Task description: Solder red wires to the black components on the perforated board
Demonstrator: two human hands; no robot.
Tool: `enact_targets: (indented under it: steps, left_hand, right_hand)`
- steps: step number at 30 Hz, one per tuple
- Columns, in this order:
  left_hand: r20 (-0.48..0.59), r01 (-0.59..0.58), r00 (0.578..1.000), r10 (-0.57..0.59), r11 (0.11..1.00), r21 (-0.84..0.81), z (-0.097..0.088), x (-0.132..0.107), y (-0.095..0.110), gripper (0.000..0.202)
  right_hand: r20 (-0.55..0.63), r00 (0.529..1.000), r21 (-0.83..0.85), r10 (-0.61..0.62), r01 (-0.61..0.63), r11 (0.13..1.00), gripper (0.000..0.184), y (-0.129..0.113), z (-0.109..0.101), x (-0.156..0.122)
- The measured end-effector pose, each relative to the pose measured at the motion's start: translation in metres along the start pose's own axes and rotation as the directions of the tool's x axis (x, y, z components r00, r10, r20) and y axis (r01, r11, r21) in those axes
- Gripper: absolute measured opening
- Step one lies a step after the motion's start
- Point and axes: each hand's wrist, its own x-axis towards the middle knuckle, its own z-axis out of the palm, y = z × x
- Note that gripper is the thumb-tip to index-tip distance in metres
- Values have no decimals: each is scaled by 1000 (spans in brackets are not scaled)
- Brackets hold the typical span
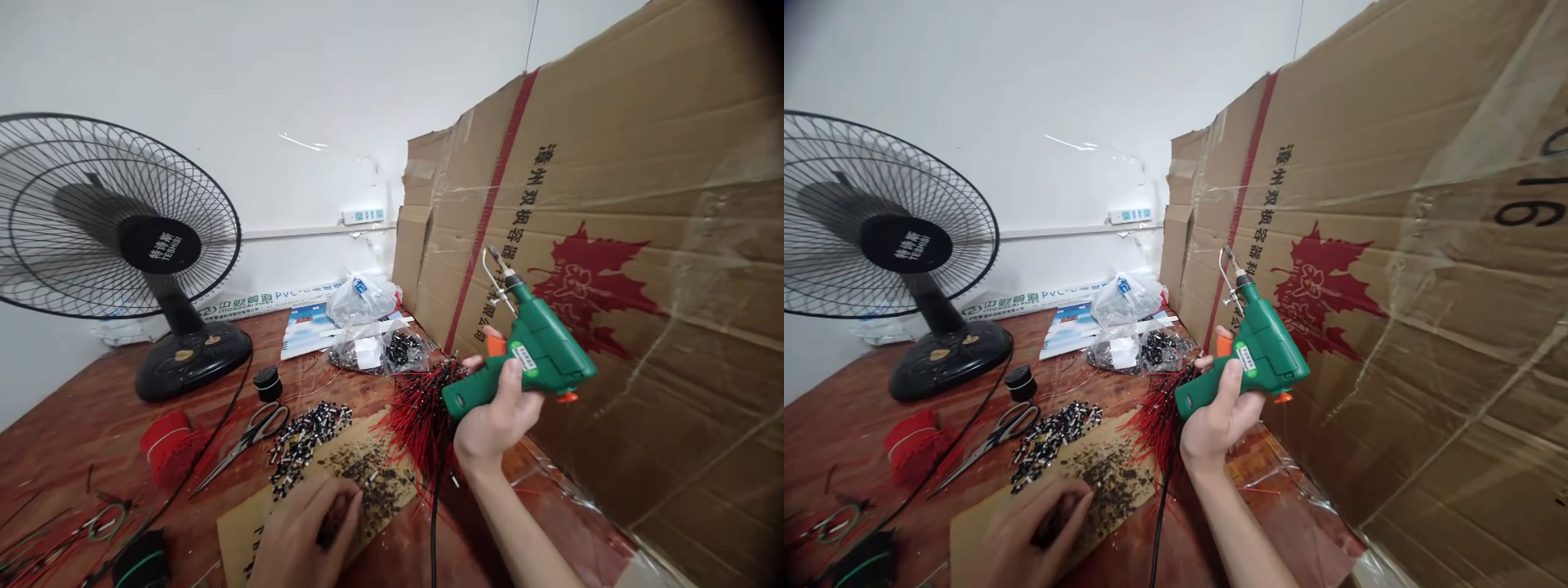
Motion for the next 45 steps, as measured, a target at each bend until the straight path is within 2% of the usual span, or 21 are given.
enact_targets:
  steps: [4, 8, 10, 13, 16, 19, 30, 35, 38, 41, 45]
  left_hand:
    - [-43, 18, 999, -19, 1000, -21, 5, 56, 17, 6]
    - [-122, 7, 993, -11, 1000, -31, 25, 112, 33, 13]
    - [-121, 31, 992, -34, 999, -31, 39, 128, 39, 15]
    - [-108, 46, 993, -47, 999, -12, 57, 137, 45, 16]
    - [-102, 57, 993, -57, 998, -3, 67, 136, 49, 17]
    - [-93, 65, 994, -65, 998, 0, 70, 134, 52, 18]
    - [-47, 82, 995, -84, 996, -46, 61, 129, 58, 24]
    - [-8, 96, 995, -97, 988, -117, 56, 130, 58, 26]
    - [11, 105, 994, -104, 987, -125, 43, 123, 46, 26]
    - [7, 155, 988, -155, 984, -92, 18, 100, 21, 24]
    - [27, 259, 964, -265, 957, 131, -13, 54, -19, 21]
  right_hand:
    - [-60, 998, -7, -23, 22, 1000, 55, -6, -1, 7]
    - [-59, 998, -10, -27, 27, 1000, 54, -8, -1, 6]
    - [-51, 998, -9, -30, 29, 1000, 55, -7, -2, 5]
    - [-38, 998, -7, -41, 41, 999, 54, -4, -2, 5]
    - [-17, 998, -9, -54, 54, 999, 52, -1, -3, 5]
    - [7, 997, -19, -73, 73, 997, 52, 2, -3, 3]
    - [101, 990, -86, -101, 110, 990, 55, 11, -7, -5]
    - [97, 990, -99, -104, 114, 989, 55, 13, -8, -7]
    - [110, 989, -98, -101, 112, 989, 56, 13, -7, -10]
    - [134, 986, -84, -102, 114, 990, 52, 11, -7, -14]
    - [174, 979, -76, -106, 120, 990, 48, 5, -7, -22]
